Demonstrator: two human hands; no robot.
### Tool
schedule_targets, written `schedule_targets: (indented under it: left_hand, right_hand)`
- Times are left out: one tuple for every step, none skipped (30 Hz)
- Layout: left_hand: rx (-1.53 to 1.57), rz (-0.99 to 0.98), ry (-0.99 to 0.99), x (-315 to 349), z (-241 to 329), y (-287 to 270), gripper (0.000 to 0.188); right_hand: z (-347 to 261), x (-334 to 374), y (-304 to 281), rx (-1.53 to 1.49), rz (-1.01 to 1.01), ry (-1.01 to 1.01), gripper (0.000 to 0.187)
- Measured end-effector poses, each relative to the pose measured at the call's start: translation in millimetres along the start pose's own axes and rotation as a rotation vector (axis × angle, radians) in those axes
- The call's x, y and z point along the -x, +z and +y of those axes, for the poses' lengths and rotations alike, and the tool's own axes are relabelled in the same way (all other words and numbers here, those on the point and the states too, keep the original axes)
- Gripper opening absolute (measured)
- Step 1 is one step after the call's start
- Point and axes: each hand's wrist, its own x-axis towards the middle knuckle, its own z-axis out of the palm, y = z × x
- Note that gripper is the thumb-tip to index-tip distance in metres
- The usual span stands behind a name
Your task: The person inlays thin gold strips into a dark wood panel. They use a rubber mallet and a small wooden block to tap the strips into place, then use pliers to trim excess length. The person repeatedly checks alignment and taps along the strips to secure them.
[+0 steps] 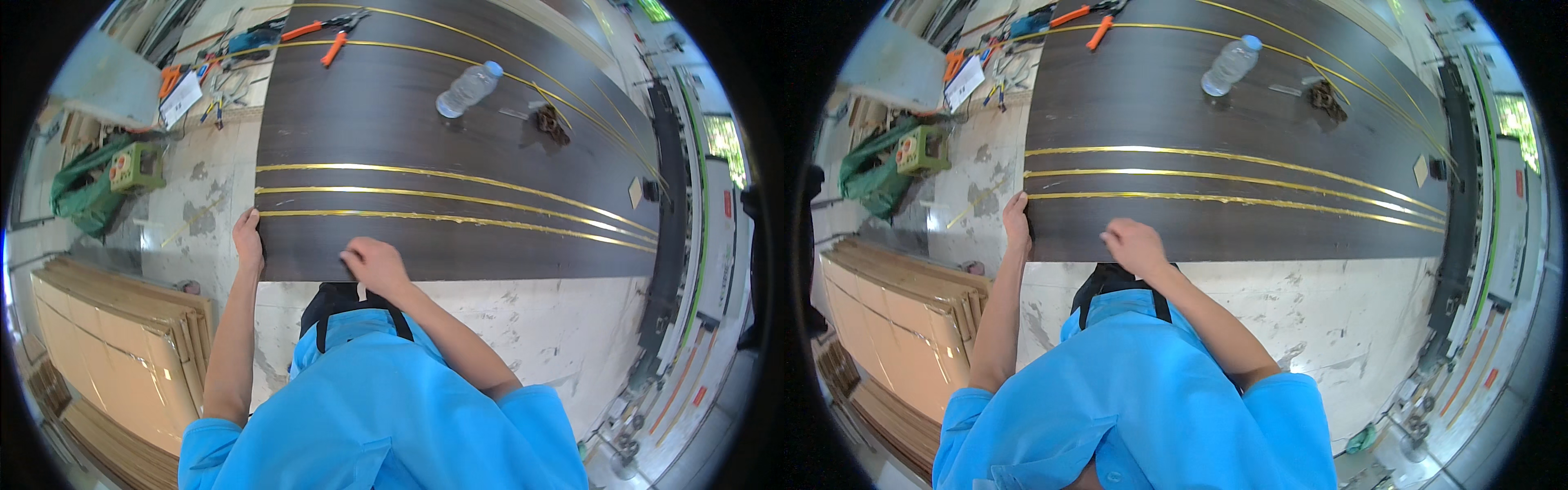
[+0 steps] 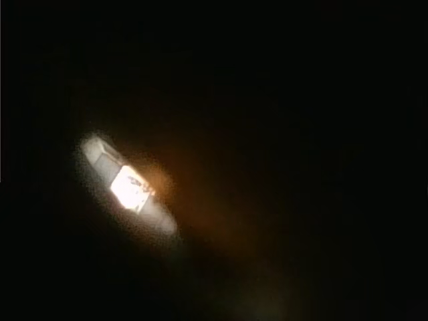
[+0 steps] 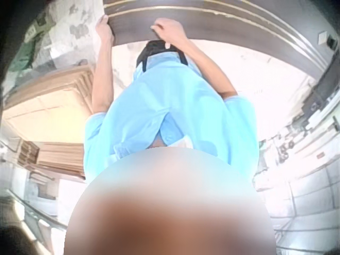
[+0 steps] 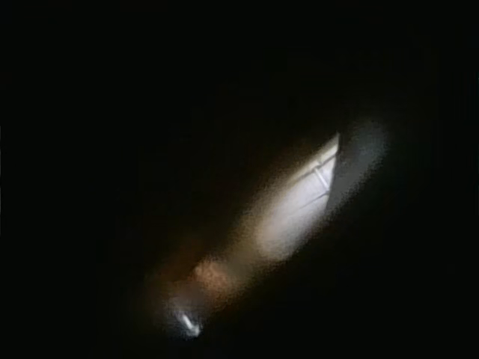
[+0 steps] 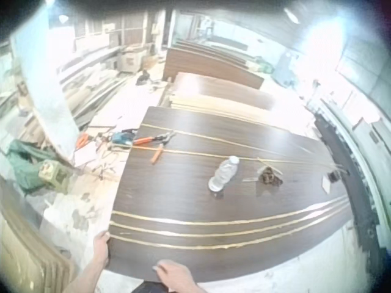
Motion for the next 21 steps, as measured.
schedule_targets:
  left_hand:
    - [-0.062, -0.002, 0.030, -3, -2, -2, 0.046]
    - [-0.050, -0.008, 0.012, -7, -4, -4, 0.047]
    - [-0.037, -0.024, 0.006, -9, -6, -7, 0.047]
    - [-0.033, -0.035, -0.012, -12, -8, -9, 0.048]
    - [-0.099, -0.039, 0.055, -15, -9, -11, 0.049]
    - [-0.172, -0.032, 0.112, -17, -9, -13, 0.051]
    - [-0.288, 0.022, 0.121, -16, -11, -12, 0.053]
    - [-0.353, 0.062, 0.233, -13, -14, -9, 0.056]
    - [-0.460, 0.148, 0.300, -7, -16, -8, 0.059]
    - [-0.559, 0.232, 0.422, -1, -18, -5, 0.062]
    - [-0.693, 0.321, 0.398, 5, -19, 0, 0.064]
    - [-0.824, 0.407, 0.423, 11, -22, 6, 0.066]
    - [-0.959, 0.500, 0.400, 17, -24, 13, 0.069]
    - [-1.036, 0.526, 0.413, 23, -26, 20, 0.070]
    - [-1.120, 0.560, 0.375, 31, -29, 27, 0.072]
    - [-1.220, 0.583, 0.302, 36, -29, 31, 0.074]
    - [-1.196, 0.575, 0.325, 39, -25, 33, 0.075]
    - [-1.180, 0.560, 0.308, 41, -21, 36, 0.076]
    - [-1.151, 0.567, 0.290, 43, -19, 38, 0.077]
    - [-1.167, 0.559, 0.281, 45, -16, 39, 0.077]
    - [-1.176, 0.564, 0.273, 45, -14, 40, 0.077]
  right_hand:
    - [16, 14, -11, -0.022, 0.067, 0.039, 0.022]
    - [33, 28, -23, -0.039, 0.137, 0.078, 0.020]
    - [50, 42, -36, -0.049, 0.200, 0.143, 0.019]
    - [65, 56, -48, -0.092, 0.316, 0.145, 0.018]
    - [79, 70, -57, -0.134, 0.422, 0.167, 0.018]
    - [93, 81, -68, -0.180, 0.516, 0.209, 0.018]
    - [109, 92, -82, -0.147, 0.635, 0.209, 0.019]
    - [125, 102, -96, -0.118, 0.739, 0.231, 0.021]
    - [141, 112, -110, -0.091, 0.840, 0.255, 0.023]
    - [158, 121, -125, -0.103, 0.891, 0.332, 0.030]
    - [176, 128, -139, -0.127, 0.940, 0.422, 0.038]
    - [194, 134, -153, 0.012, 0.987, 0.427, 0.042]
    - [213, 140, -166, 0.144, 1.030, 0.453, 0.047]
    - [231, 143, -176, 0.264, 1.060, 0.506, 0.051]
    - [249, 142, -186, 0.325, 1.077, 0.529, 0.054]
    - [265, 142, -194, 0.371, 1.079, 0.579, 0.057]
    - [277, 146, -195, 0.420, 1.091, 0.613, 0.060]
    - [287, 147, -193, 0.431, 1.082, 0.656, 0.060]
    - [296, 145, -193, 0.449, 1.088, 0.671, 0.060]
    - [302, 144, -191, 0.427, 1.063, 0.733, 0.061]
    - [306, 142, -188, 0.487, 1.108, 0.683, 0.061]
